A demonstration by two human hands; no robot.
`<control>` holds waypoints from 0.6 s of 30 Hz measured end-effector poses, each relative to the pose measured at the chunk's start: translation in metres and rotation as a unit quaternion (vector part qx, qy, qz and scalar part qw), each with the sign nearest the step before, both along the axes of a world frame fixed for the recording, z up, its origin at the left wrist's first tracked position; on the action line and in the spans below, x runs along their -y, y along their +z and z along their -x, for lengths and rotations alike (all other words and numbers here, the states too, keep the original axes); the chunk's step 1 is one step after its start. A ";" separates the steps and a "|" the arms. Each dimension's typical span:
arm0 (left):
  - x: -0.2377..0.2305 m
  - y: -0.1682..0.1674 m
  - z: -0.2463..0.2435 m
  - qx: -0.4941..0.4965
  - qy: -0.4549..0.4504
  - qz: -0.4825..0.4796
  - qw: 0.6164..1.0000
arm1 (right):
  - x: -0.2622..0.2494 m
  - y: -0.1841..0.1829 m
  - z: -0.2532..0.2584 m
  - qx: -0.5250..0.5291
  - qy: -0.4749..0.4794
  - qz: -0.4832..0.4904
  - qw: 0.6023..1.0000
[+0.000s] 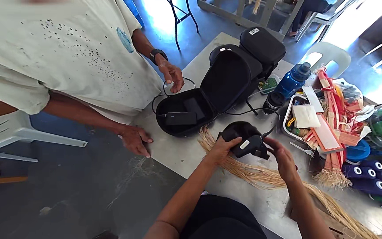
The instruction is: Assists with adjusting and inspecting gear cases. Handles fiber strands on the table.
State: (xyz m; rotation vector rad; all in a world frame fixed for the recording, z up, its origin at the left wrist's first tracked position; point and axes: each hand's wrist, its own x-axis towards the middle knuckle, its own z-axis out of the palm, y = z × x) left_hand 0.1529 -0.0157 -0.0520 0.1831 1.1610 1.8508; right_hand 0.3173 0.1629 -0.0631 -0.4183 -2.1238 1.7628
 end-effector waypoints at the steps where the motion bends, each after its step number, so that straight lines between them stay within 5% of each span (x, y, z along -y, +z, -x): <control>1: 0.000 0.001 0.000 -0.027 0.002 0.008 1.000 | 0.000 0.003 0.004 -0.003 -0.042 0.003 0.999; 5: 0.000 0.001 0.000 -0.089 -0.003 0.018 0.996 | 0.009 0.018 0.019 0.042 -0.132 -0.023 0.990; 10: -0.001 0.000 0.009 -0.069 -0.004 0.018 0.997 | 0.020 0.021 0.032 -0.003 -0.186 0.172 0.967; 13: 0.000 0.004 0.010 0.024 0.038 -0.054 0.998 | 0.031 0.030 0.041 -0.053 -0.215 0.283 0.933; 15: 0.004 0.003 0.011 0.059 0.048 -0.109 0.991 | 0.036 0.035 0.045 -0.076 -0.223 0.281 0.930; 18: 0.006 0.010 0.009 0.064 0.042 -0.064 0.995 | 0.039 0.038 0.050 -0.096 -0.217 0.209 0.949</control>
